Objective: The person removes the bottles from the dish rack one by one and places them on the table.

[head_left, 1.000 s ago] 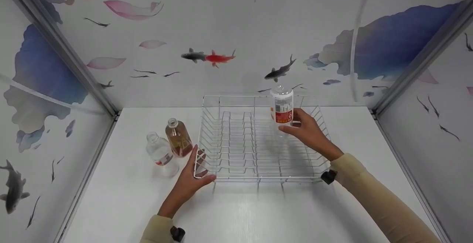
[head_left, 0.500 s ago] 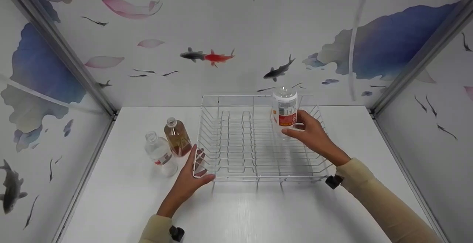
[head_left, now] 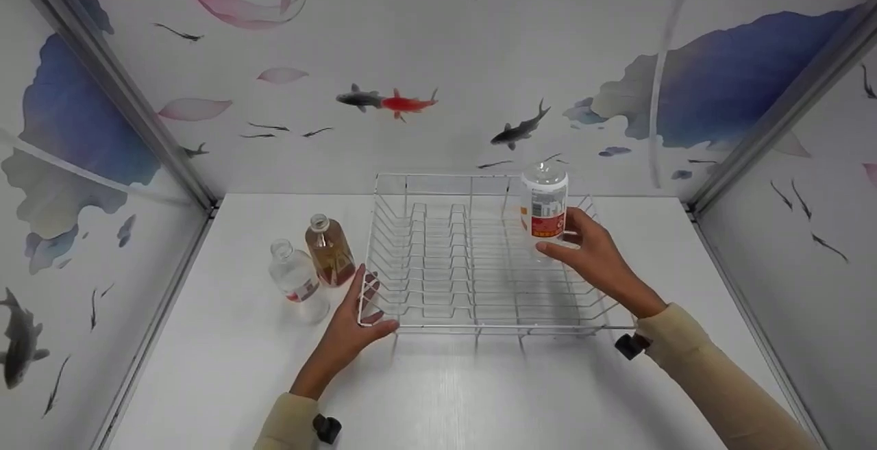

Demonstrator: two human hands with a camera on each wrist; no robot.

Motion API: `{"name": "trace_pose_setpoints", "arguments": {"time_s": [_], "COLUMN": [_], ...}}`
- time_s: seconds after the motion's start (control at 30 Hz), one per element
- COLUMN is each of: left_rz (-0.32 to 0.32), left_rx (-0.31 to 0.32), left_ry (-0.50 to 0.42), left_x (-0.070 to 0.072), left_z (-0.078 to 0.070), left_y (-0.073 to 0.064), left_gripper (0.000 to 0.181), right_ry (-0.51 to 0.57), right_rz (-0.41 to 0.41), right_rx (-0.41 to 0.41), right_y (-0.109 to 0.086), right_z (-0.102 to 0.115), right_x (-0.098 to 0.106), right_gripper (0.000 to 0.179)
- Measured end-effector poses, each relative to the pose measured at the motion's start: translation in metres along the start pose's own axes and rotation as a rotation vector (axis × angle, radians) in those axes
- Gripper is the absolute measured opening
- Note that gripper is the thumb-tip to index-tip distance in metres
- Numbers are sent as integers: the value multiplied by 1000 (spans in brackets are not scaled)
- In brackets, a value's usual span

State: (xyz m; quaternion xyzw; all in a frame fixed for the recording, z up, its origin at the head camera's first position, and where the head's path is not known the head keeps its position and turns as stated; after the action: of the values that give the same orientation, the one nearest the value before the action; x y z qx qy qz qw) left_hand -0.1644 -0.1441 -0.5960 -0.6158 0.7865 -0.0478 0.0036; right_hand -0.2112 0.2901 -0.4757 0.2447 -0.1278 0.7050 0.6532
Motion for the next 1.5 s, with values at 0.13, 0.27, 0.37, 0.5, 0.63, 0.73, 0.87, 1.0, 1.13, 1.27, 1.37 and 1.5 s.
{"name": "trace_pose_setpoints", "arguments": {"time_s": [0.13, 0.27, 0.37, 0.5, 0.63, 0.73, 0.87, 1.0, 1.13, 1.27, 1.37, 1.5], "left_rz": [-20, -36, -38, -35, -29, -30, -29, -21, -25, -31, -29, -24], "left_rx": [0, -7, -21, -29, -31, -28, -24, -27, -29, -24, -15, -15], "left_ry": [26, 42, 27, -17, -46, -40, -34, -36, -28, -16, -10, -9], "left_x": [1, 2, 2, 2, 1, 1, 1, 1, 1, 1, 1, -1], "left_z": [-1, 0, 0, 1, 0, 0, 0, 0, 0, -1, -1, -2], "left_y": [-1, -2, -3, -4, -3, -2, -1, -1, 0, 0, 0, 0], "left_gripper": [132, 131, 130, 131, 132, 131, 130, 129, 128, 127, 129, 129], "right_ry": [-8, -15, -17, -32, -40, -37, -40, -37, -41, -41, -36, -33], "right_rz": [-5, -11, -16, -10, -7, -9, -8, -3, 6, 14, 16, 13], "right_rx": [14, 15, 12, 11, 7, 7, 7, 10, 5, 0, -1, 1], "right_y": [-5, -11, -15, -17, -20, -21, -24, -26, -28, -31, -32, -34], "right_z": [0, 1, 2, 1, 2, 3, 6, 9, 11, 12, 12, 11], "right_x": [2, 4, 6, 7, 8, 8, 8, 7, 7, 8, 10, 11], "right_gripper": [78, 75, 73, 75, 77, 76, 74, 73, 73, 73, 73, 73]}}
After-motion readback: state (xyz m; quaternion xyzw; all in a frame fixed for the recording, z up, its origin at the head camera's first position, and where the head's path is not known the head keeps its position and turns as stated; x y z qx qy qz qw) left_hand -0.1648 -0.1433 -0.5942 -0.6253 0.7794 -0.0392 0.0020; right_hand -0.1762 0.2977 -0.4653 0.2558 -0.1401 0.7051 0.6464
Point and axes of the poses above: each hand's wrist, its own y-axis towards the middle knuckle, its own x-axis out of the back of the hand, z = x × y, the point moved 2 cm from there along y, towards the middle knuckle, and after that the axes turned 3 degrees about -z, right-handed, at the moved point
